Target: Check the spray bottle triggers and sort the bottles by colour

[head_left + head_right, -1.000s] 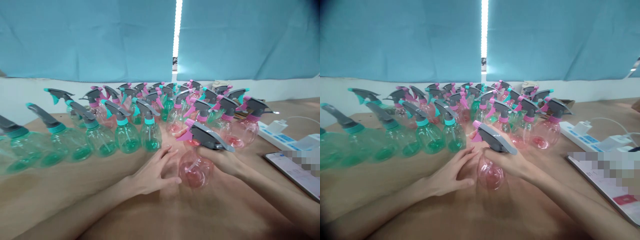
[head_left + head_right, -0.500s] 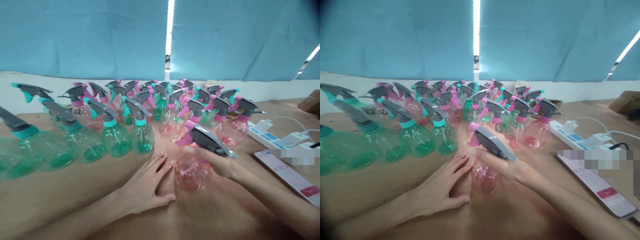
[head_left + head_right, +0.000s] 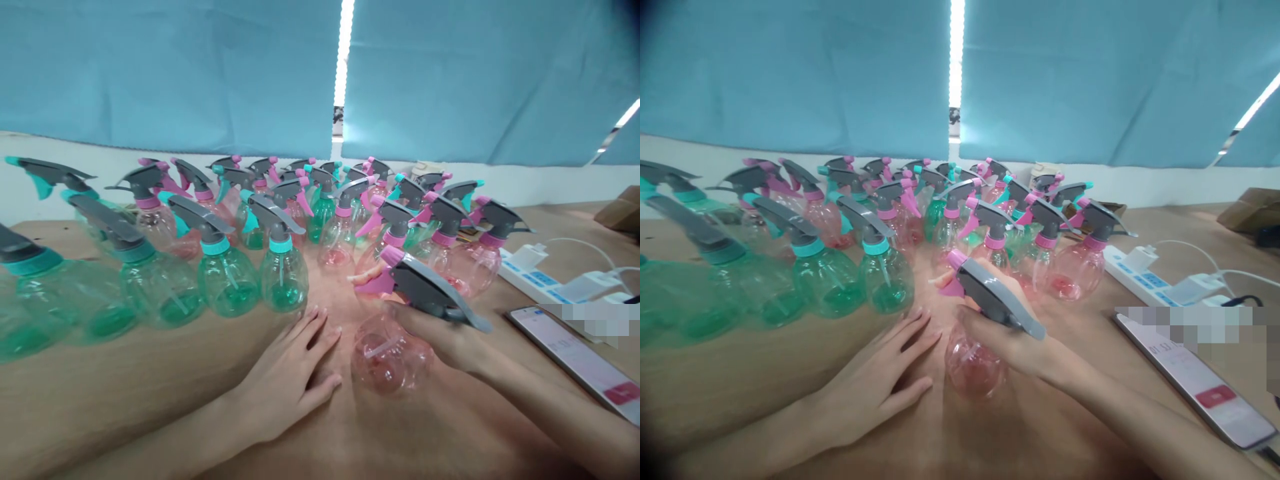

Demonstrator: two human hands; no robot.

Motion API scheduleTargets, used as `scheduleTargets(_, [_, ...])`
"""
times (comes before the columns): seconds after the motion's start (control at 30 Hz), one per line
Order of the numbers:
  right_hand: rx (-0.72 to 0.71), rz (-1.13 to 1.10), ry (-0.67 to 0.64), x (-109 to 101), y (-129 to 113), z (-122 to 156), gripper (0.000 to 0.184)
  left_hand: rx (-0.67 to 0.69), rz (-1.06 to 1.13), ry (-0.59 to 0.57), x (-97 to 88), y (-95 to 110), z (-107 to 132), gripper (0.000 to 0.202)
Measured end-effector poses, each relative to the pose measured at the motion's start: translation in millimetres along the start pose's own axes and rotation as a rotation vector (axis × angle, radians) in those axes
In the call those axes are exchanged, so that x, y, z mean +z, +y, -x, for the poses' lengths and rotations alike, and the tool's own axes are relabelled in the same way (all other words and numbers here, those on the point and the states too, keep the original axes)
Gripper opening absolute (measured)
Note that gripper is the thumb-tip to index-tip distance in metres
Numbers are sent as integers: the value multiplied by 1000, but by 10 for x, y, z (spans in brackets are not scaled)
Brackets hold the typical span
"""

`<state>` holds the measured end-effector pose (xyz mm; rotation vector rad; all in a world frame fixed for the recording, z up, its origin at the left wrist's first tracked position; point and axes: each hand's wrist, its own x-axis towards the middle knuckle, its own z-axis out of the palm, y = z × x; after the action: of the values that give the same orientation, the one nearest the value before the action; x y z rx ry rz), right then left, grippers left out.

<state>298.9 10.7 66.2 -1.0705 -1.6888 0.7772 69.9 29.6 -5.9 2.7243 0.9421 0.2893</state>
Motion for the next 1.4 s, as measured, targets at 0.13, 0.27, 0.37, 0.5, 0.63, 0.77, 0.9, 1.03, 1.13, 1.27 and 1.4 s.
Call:
scheduleTargets(0.13, [74, 22, 31, 43, -47, 0, 18, 7, -7, 4, 2, -1, -3, 53])
scheduleTargets(0.27, [169, 47, -7, 54, -63, 10, 24, 5, -30, -14, 7, 1, -1, 54])
scheduleTargets(0.37, [218, 35, -46, 44, -40, 23, 23, 10, -44, -20, 8, 0, -1, 54])
scheduleTargets(0.5, [232, 29, -7, 37, -9, 41, 15, 7, -55, -32, -3, -1, -9, 53])
scheduleTargets(0.63, [303, -1, -24, 53, -1, 42, 14, 9, -63, -28, -9, -1, -11, 54])
scheduleTargets(0.77, [282, 4, 27, 65, -7, 29, 18, 10, -71, -25, -5, 0, -10, 53])
scheduleTargets(0.9, [206, 0, -18, 53, 20, 29, 9, 14, -72, -22, -5, 7, -19, 53])
scheduleTargets(1.03, [180, -15, -17, 39, 49, 42, 7, 16, -76, -20, -5, 10, -22, 53])
scheduleTargets(1.13, [165, -52, -14, 37, 44, 41, 11, 15, -84, -28, -8, 6, -20, 53])
scheduleTargets(1.27, [98, -44, -17, 40, 27, 21, 9, 15, -82, -32, -12, 2, -18, 54])
scheduleTargets(1.4, [122, -14, -26, 49, 22, 12, 7, 19, -88, -28, -3, 10, -21, 53])
